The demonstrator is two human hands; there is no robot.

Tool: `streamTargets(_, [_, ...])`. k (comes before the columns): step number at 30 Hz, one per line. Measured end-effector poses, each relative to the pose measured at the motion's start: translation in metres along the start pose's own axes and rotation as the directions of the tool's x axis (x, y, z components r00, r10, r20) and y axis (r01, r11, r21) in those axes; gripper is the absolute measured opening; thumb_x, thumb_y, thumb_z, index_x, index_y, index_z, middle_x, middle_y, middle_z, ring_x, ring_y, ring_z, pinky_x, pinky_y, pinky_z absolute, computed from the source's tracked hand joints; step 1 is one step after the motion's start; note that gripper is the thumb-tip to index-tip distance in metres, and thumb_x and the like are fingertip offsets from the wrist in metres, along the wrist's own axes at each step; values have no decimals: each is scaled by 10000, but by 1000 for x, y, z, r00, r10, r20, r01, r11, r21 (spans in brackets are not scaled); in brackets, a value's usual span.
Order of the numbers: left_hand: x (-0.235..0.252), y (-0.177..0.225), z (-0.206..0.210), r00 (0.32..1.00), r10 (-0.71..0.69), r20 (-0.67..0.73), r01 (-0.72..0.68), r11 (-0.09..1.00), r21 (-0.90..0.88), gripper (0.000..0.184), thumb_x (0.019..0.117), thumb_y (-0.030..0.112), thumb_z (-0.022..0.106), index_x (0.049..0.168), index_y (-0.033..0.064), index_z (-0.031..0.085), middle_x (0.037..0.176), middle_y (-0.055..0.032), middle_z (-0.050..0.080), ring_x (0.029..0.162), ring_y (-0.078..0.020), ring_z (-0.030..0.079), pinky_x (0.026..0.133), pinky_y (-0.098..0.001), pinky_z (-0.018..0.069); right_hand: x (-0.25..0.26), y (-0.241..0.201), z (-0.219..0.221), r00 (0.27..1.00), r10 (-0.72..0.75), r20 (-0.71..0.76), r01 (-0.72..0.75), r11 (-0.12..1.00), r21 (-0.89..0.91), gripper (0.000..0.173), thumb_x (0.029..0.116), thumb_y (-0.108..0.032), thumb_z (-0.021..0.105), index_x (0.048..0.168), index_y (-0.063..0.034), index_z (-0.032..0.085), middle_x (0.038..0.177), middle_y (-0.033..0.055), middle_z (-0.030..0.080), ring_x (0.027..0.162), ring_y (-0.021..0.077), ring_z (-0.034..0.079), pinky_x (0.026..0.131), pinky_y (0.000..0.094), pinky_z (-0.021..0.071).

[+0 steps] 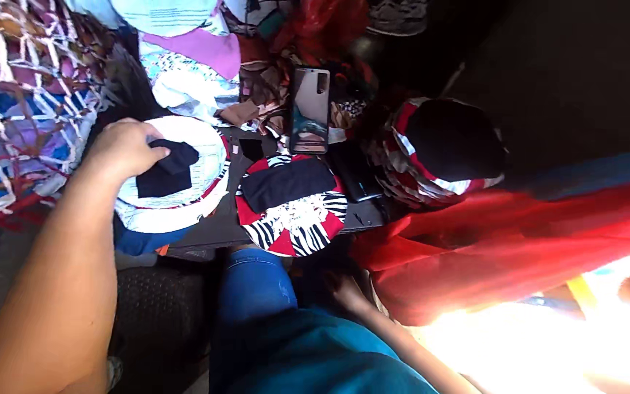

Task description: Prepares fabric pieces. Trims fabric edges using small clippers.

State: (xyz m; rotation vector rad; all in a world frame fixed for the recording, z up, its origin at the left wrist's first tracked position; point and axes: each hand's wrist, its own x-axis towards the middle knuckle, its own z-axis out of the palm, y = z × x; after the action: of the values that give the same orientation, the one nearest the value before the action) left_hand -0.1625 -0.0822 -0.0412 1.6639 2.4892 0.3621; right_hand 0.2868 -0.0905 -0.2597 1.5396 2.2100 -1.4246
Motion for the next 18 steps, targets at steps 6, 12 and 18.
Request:
streamTargets(6, [-20,13,-15,924,-204,-325,-12,832,-555,419,1042,294,551,1322,-17,562,1253,-211,614,1119,-230,595,995,-462,459,-25,-18,-22,948,-168,272,184,982,-33,378,1068,-214,526,1364,7,601,1255,246,663,1183,375,638,1061,560,456])
streamTargets(12, [-81,70,-12,929,-161,-334,-338,3,-941,269,1110,251,289,1209,212,536,1161,55,685,1146,-102,649,1015,-366,538,-77,-82,-67,712,-694,106,664,715,218,267,1030,-134,551,1171,56,676,991,145,732,868,139,706,816,299,579])
streamTargets(18, [-165,148,54,979,-4,-203,-194,-319,-928,210,940,359,710,1131,273,719,1086,68,744,1041,-71,701,922,-307,595,-69,-143,-55,619,-693,-369,771,447,454,838,915,-344,715,1467,154,327,1348,167,595,1183,86,609,1004,259,517])
